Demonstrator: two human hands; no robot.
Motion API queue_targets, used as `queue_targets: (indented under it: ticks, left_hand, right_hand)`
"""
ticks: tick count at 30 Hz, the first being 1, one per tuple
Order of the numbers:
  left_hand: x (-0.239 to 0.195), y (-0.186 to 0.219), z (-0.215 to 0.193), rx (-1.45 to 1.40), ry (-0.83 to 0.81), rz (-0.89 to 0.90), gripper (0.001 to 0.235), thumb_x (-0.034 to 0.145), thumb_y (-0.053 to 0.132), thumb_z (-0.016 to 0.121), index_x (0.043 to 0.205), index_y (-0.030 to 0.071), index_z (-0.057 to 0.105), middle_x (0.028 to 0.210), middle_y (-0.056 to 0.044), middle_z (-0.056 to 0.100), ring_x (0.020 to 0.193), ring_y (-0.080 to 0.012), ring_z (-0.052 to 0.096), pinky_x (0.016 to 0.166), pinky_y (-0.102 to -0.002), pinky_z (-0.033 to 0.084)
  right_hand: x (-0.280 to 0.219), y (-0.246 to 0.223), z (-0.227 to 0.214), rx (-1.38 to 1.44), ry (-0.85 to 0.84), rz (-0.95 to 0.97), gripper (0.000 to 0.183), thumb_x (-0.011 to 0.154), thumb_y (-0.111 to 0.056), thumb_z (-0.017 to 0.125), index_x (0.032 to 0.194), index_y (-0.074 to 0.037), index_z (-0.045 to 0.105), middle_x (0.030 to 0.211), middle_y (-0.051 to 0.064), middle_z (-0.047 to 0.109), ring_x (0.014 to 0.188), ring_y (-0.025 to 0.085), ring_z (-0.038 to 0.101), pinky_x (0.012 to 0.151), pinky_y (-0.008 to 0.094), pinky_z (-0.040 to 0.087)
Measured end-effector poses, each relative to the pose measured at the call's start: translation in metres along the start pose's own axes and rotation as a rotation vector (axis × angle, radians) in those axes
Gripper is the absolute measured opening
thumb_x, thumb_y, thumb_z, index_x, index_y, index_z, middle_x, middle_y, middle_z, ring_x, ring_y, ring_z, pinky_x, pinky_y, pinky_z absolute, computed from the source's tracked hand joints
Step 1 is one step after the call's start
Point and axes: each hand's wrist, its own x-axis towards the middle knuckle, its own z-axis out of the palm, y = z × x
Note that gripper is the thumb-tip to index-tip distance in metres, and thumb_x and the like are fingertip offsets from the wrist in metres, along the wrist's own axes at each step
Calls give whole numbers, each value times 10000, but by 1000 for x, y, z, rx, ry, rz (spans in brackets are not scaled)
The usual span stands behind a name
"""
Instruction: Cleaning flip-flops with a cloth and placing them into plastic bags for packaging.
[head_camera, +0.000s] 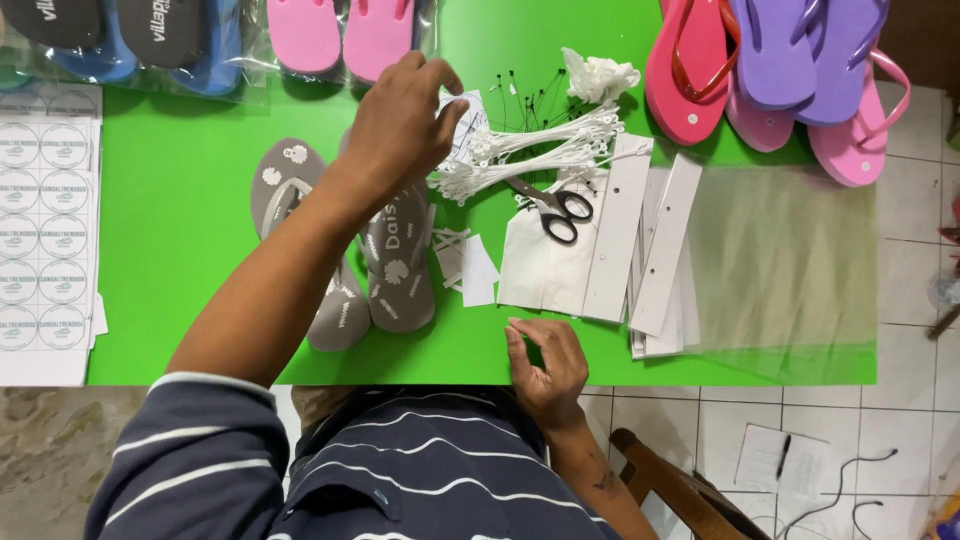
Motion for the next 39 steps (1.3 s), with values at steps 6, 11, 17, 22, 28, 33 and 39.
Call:
queue_targets:
  ticks: [6,11,17,22,28,33,39]
  left_hand:
    - [83,18,34,-162,-253,-420,597,1016,377,781,579,133,455,600,-38,563,534,-146,496,547,-319,487]
    - [105,17,66,-157,-287,-491,372,874,245,858,813,89,525,789,-45,580,682,-171,556,550,-284,506]
    - [105,11,74,-246,-215,-450,433,831,13,755,583,115,415,734,-79,632,707,-187,647,479,-304,468]
    - [94,15,67,-296,-133,-293,545,933,104,720,443,108,481,848,-171,791,902,-269,810,567,-348,627]
    - [89,16,63,-325,36,-155,161,871,108,710,760,82,825,837,-104,808,726,-194,777,586,-361,625]
    - [74,30,42,-442,285,205,138,900,169,769,785,93,786,721,-26,772,621,-92,674,552,-270,552]
    - [46,46,24,-555,315,419,114,898,106,855,843,97,756,782,-39,750,631,-84,619,508,-208,487]
  right_hand:
    - [-8,10,5,-39,13,22,84,975,-97,686,991,-15,693,874,123,733,783,211,704,672,297,595]
    - [-1,6,2,-34,11,48,96,979,-111,680,974,-17,699,859,114,734,769,210,705,665,292,586]
    - [4,4,0,2,1,62,94,975,-105,682,967,-14,703,857,112,738,767,210,707,663,291,582]
    - [2,6,1,14,-1,60,94,975,-98,680,962,-7,701,850,114,734,761,210,704,654,289,578]
    - [3,3,1,-14,0,63,98,978,-102,680,959,-9,701,854,115,739,766,211,709,661,294,583]
    - [0,5,3,-11,-2,80,89,977,-94,677,965,-8,696,865,123,735,781,214,710,673,302,597]
    - [2,4,2,4,-5,70,93,978,-91,675,965,-2,697,876,130,740,795,224,713,691,308,602]
